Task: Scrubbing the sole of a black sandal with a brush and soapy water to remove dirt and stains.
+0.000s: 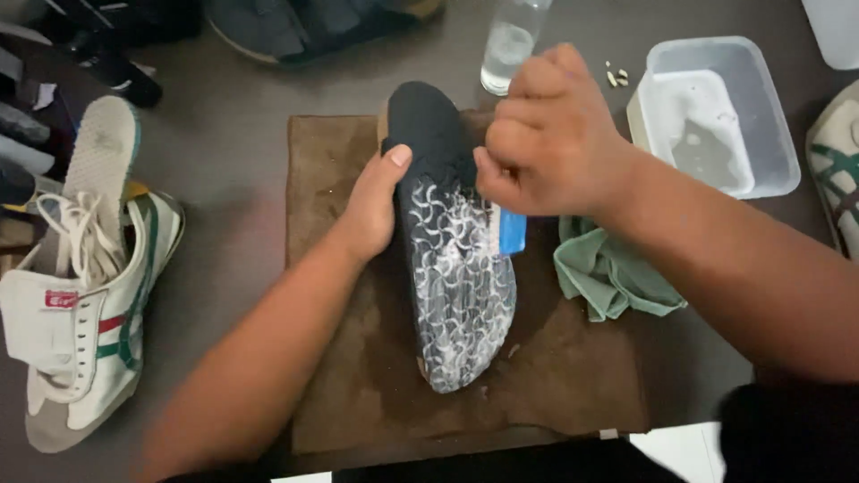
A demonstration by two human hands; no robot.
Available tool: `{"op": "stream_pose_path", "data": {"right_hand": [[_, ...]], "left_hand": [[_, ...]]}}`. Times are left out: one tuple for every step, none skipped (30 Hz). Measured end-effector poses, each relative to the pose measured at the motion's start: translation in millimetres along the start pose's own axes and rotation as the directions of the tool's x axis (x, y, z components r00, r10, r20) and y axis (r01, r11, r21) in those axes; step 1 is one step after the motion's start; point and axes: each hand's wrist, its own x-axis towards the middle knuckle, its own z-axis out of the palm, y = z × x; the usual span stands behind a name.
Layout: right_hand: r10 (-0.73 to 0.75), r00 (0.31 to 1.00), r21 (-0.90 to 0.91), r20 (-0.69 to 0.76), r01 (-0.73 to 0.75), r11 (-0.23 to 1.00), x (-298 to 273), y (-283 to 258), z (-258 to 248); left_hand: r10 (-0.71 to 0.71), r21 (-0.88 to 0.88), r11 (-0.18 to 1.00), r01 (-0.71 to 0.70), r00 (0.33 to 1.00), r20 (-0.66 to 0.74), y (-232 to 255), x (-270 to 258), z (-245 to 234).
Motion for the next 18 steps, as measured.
{"op": "stream_pose_path", "data": {"right_hand": [[0.059,0.997,0.191,-0.043,-0.050,0.980,1.0,-3.0,3.2],[0.125,0.989,0.376,-0.075,-0.088,0.922,2.6,-5.7,6.4],[0.126,0.989,0.375,-0.074,-0.090,0.923,4.6,-21.7,1.1],[0.023,0.999,0.451,-0.046,0.001,0.892,6.6,-37.6,-4.2],[-0.088,0.996,0.522,-0.026,0.089,0.848,8.7,-51.4,-9.8],[-0.091,0.996,0.517,-0.023,0.090,0.851,12.9,-35.4,-7.8],[-0.038,0.999,0.525,-0.039,0.052,0.850,15.0,-23.5,-6.3],[0.016,0.998,0.532,-0.054,0.015,0.846,16.6,-12.0,-4.5],[0.022,0.998,0.534,-0.052,0.009,0.845,9.0,-0.9,0.4],[0.080,0.997,0.378,0.015,-0.079,0.922,2.0,10.4,5.4],[0.141,0.988,0.206,0.066,-0.152,0.967,-2.3,23.8,11.8],[0.141,0.988,0.207,0.063,-0.151,0.967,5.9,6.2,9.6],[0.079,0.997,0.372,-0.009,-0.070,0.926,14.4,-10.6,8.2],[0.029,0.996,0.520,-0.090,0.022,0.854,22.8,-27.5,7.0],[0.023,0.996,0.527,-0.089,0.027,0.849,21.9,-29.6,3.5],[-0.016,0.998,0.510,-0.068,0.049,0.859,20.5,-31.8,0.0],[-0.050,0.998,0.493,-0.045,0.066,0.868,17.4,-36.0,-4.5],[-0.051,0.998,0.500,-0.043,0.066,0.864,11.3,-18.3,2.1]], "left_hand": [[0.029,0.012,0.999,-0.030,0.998,0.053,4.9,-0.6,1.2],[0.058,0.023,0.998,-0.060,0.993,0.107,10.4,-1.2,2.2],[0.056,0.022,0.998,-0.059,0.992,0.110,14.3,-2.6,4.5],[0.060,0.069,0.995,-0.067,0.993,0.104,18.2,-4.0,6.8],[0.069,0.113,0.990,-0.081,0.992,0.101,22.2,-3.0,9.9],[0.074,0.110,0.990,-0.086,0.992,0.106,23.7,0.4,9.3],[0.027,0.080,0.996,-0.034,0.996,0.084,22.1,-1.3,9.2],[-0.022,0.049,0.999,0.018,0.998,0.064,19.9,-3.2,9.0],[-0.028,0.049,0.998,0.025,0.998,0.065,19.1,-3.1,9.6],[-0.015,0.043,0.999,0.012,0.997,0.081,18.9,-2.9,9.8],[0.004,0.039,0.999,-0.008,0.996,0.094,21.5,-1.1,8.5],[0.005,0.042,0.999,-0.009,0.996,0.092,21.0,-1.4,8.6],[-0.026,0.044,0.999,0.022,0.996,0.084,19.9,-2.2,8.6],[-0.057,0.045,0.998,0.053,0.996,0.075,18.7,-2.9,8.0],[-0.054,0.041,0.998,0.051,0.996,0.066,20.0,-2.0,8.1],[-0.007,0.069,0.998,0.001,0.996,0.089,20.7,-1.3,8.3],[0.035,0.097,0.994,-0.046,0.993,0.114,20.1,-2.1,9.4],[0.033,0.094,0.995,-0.043,0.994,0.107,16.6,-1.5,7.4]]}}
